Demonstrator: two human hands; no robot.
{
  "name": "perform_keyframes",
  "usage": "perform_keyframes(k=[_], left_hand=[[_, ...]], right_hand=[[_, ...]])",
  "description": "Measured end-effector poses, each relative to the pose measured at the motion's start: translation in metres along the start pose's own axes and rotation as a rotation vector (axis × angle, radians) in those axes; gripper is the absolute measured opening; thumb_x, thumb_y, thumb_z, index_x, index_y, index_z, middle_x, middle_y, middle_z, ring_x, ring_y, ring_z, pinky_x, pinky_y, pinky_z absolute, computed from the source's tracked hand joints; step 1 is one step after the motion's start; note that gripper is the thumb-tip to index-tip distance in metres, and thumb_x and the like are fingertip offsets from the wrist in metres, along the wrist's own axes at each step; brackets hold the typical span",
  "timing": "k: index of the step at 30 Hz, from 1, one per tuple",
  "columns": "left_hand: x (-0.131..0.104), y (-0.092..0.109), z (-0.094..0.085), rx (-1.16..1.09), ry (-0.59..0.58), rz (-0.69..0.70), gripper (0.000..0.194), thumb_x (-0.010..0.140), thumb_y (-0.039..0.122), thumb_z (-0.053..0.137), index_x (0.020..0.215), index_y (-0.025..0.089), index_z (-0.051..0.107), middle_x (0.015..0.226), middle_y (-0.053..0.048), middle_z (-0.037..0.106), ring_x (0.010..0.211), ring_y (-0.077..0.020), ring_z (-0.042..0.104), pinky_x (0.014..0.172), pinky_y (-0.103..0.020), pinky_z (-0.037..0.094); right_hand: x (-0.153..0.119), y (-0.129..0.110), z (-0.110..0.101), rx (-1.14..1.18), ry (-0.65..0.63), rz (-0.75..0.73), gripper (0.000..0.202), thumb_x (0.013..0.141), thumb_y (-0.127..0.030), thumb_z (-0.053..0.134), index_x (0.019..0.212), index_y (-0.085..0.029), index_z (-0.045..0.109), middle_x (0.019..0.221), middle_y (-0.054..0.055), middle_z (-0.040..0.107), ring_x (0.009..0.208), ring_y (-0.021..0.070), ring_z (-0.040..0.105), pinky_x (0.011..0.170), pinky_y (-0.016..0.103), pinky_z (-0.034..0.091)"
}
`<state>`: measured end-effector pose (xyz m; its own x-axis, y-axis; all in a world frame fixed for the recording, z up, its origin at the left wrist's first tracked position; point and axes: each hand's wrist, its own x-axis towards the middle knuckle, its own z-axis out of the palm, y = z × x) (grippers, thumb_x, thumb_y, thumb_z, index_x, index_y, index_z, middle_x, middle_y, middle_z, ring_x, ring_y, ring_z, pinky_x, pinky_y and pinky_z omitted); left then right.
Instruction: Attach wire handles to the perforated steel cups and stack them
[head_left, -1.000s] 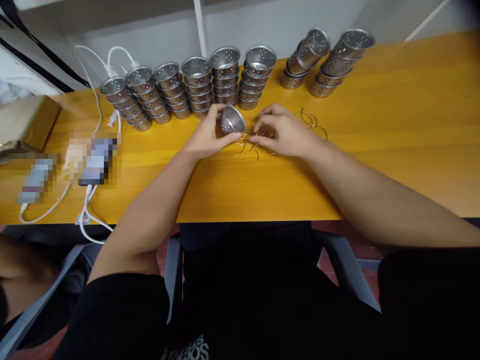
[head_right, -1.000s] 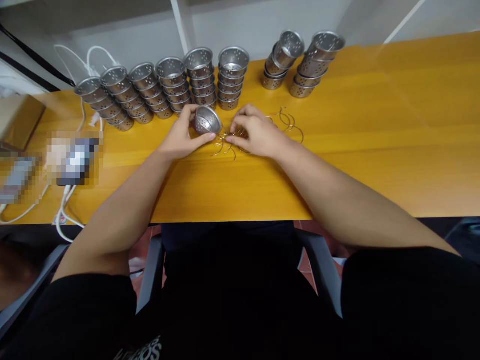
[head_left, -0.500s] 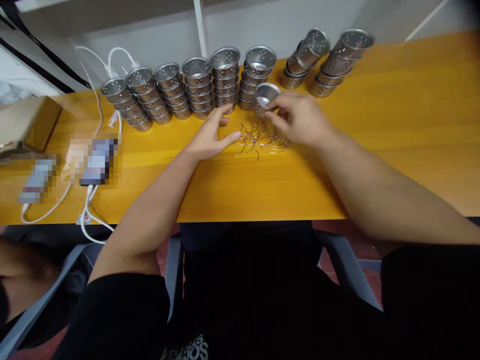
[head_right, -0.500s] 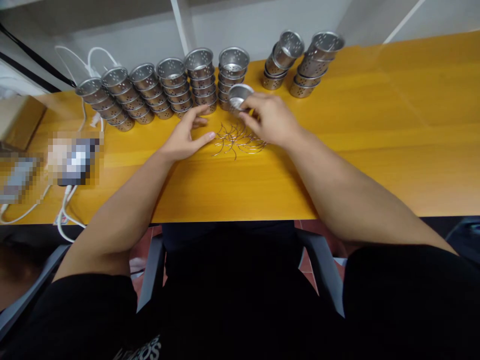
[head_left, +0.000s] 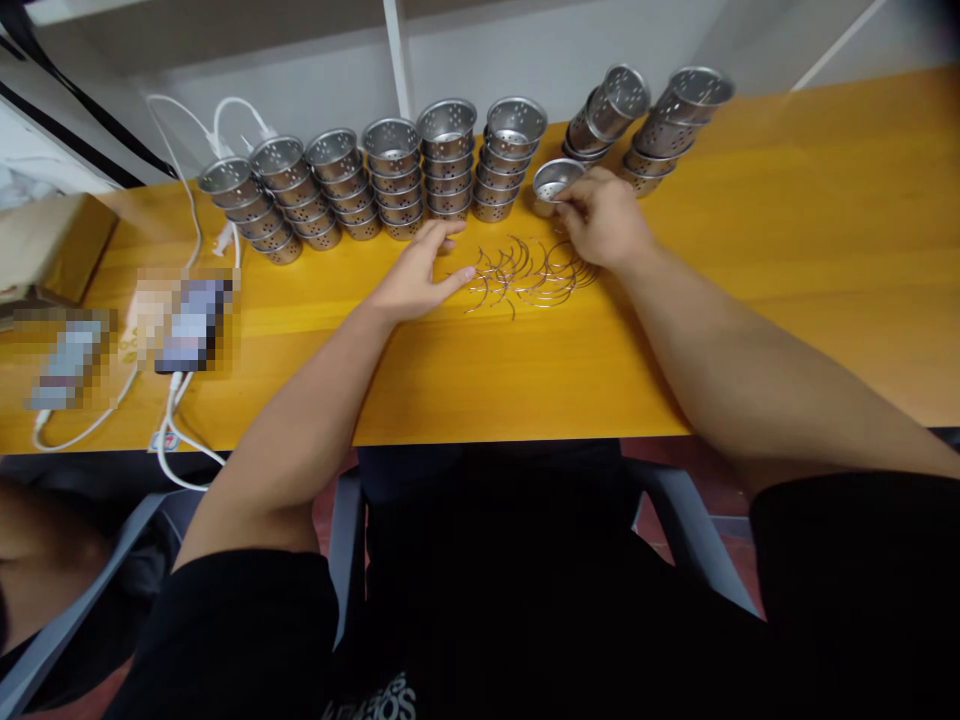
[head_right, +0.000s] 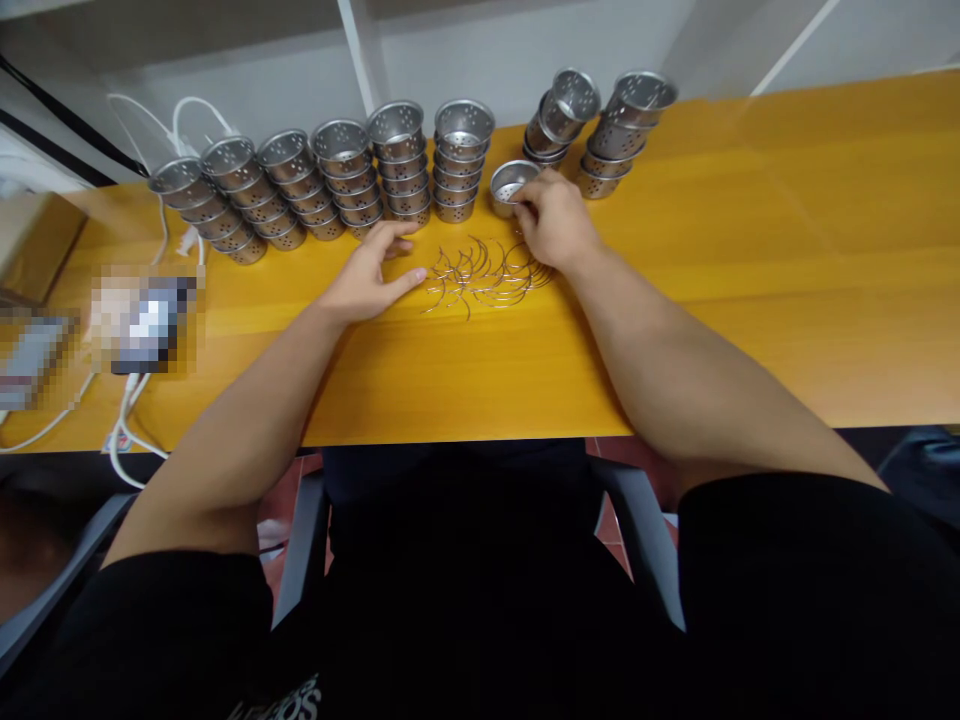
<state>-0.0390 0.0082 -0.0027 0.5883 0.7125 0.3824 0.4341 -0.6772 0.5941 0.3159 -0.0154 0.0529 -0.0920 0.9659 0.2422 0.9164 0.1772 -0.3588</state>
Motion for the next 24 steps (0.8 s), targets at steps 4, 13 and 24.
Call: perform_keyframes(k=[4,13,24], left_hand=[[0.001,0.004,0.002,-0.004,-0.005,-0.002,0.079,0.113,0.054,0.084,0.181,0.022,0.062,0.183,-0.024,0.069,0.159,-0.0414,0.081,0.143,-0.062,0.067],[0.000,0.013,-0.001,0.011,-0.023,-0.024,0.069,0.113,0.053,0.082,0.173,0.020,0.069,0.175,-0.022,0.076,0.157,-0.0406,0.082,0.144,-0.062,0.067],[-0.003,0.015,-0.004,0.014,-0.013,-0.032,0.069,0.113,0.052,0.082,0.172,0.019,0.070,0.176,-0.022,0.076,0.157,-0.0391,0.082,0.144,-0.059,0.067]], right_hand=[[0.006,0.012,0.010,0.026,-0.005,-0.025,0.034,0.135,-0.002,0.068,0.164,-0.006,0.086,0.172,0.026,0.079,0.162,0.0291,0.067,0.138,0.043,0.048],[0.014,0.028,0.025,0.116,0.037,-0.081,0.036,0.132,-0.009,0.074,0.164,-0.020,0.088,0.176,0.019,0.078,0.162,0.0318,0.070,0.148,0.050,0.052],[0.005,0.023,-0.024,0.113,0.262,0.029,0.058,0.126,0.001,0.054,0.179,-0.022,0.057,0.199,0.029,0.042,0.177,0.0288,0.052,0.131,0.042,0.059]])
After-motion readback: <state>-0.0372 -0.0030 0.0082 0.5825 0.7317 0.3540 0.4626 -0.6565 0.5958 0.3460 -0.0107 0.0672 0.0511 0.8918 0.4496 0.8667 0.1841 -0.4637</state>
